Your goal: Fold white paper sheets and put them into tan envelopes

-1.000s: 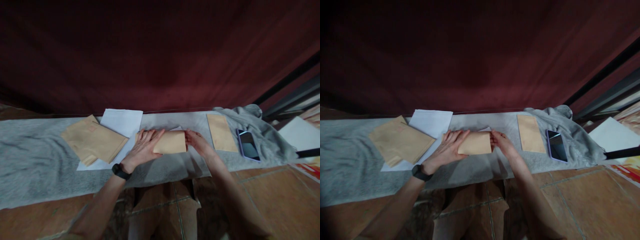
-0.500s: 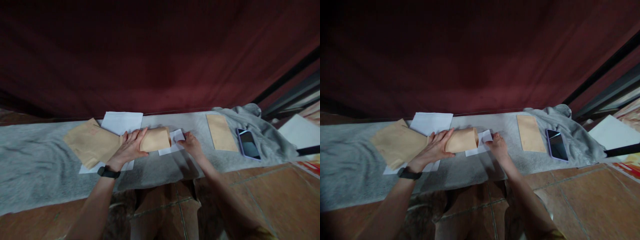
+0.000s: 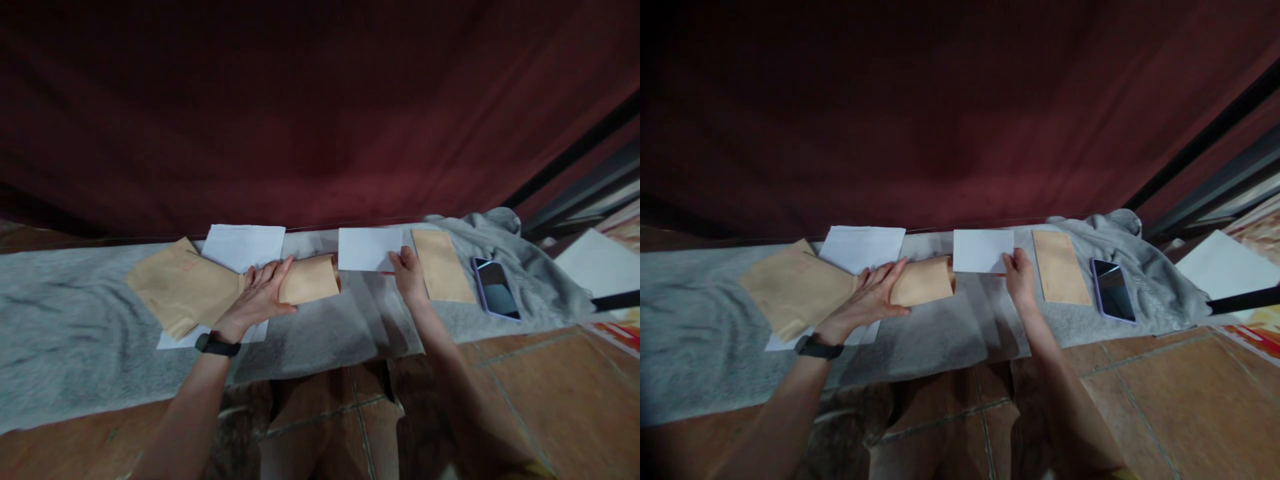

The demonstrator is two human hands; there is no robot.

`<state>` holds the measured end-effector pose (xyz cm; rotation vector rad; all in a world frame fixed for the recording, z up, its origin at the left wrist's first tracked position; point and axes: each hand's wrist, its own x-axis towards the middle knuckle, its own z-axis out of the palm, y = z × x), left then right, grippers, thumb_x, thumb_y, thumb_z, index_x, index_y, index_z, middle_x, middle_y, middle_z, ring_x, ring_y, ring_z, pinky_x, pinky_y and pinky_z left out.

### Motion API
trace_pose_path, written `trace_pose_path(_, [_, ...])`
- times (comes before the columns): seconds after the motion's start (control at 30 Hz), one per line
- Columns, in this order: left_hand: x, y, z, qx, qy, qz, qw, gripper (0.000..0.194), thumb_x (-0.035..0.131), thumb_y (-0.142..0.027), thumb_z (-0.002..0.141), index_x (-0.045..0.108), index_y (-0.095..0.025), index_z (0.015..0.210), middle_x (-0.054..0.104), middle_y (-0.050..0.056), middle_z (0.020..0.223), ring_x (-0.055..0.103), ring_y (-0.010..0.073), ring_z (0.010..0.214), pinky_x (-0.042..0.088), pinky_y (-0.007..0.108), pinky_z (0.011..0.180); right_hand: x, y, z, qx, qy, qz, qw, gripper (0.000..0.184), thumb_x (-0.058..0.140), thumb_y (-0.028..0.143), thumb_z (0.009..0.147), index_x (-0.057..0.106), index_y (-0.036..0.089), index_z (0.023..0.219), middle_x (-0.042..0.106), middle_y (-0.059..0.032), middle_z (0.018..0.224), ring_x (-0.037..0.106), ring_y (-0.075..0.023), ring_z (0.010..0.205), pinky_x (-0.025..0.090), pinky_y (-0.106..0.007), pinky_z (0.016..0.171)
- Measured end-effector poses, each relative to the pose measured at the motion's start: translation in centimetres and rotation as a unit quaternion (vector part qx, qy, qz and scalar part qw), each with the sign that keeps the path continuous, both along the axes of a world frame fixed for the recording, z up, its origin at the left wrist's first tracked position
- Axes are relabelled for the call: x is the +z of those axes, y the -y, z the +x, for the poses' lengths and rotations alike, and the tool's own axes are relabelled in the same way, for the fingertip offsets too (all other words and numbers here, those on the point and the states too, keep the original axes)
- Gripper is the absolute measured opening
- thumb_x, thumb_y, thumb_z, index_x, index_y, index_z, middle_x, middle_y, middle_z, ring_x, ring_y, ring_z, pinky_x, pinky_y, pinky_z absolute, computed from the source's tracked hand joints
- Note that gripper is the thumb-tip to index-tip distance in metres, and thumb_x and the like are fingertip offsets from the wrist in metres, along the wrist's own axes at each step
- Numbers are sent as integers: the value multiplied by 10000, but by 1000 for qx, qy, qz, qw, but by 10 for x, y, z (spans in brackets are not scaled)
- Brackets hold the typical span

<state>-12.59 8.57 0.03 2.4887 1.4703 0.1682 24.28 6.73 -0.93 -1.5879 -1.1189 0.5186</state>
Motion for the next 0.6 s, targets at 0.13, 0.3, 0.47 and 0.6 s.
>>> trace_pose_path(0.13, [-1,-1,0,2,6,-2,1000,1191,759,-527,753,-25,-322,1625,407,143,1522,338,385,1456,95,655,1204,-3,4,-12,52,38,-45,997,236,562,460,824,471,258,745,508,35,636,465,-145,604,417,-260,552])
trace_pose_path(0.3, [-1,-2,0,10,6,-8,1000,1194,760,-534,757,-36,-329,1623,400,150,1524,330,388,1463,78,684,1195,-2,7,-8,116,19,-139,983,185,538,409,827,464,267,734,512,44,589,488,-146,517,384,-251,461])
trace_pose_path(0.47, [-3,-3,1,3,5,4,1000,1221,777,-535,740,-41,-333,1623,408,149,1514,336,400,1456,65,706,1188,-2,8,6,181,9,-171,968,225,548,414,798,456,258,666,448,75,493,422,-112,442,319,-231,444])
trace_pose_path(0.6, [-1,-1,9,-20,15,8,1000,1235,778,-549,734,-49,-326,1624,400,146,1521,322,394,1467,53,694,1201,-9,6,-7,192,-13,-178,965,213,553,438,772,536,242,692,515,54,539,483,-128,503,364,-233,479])
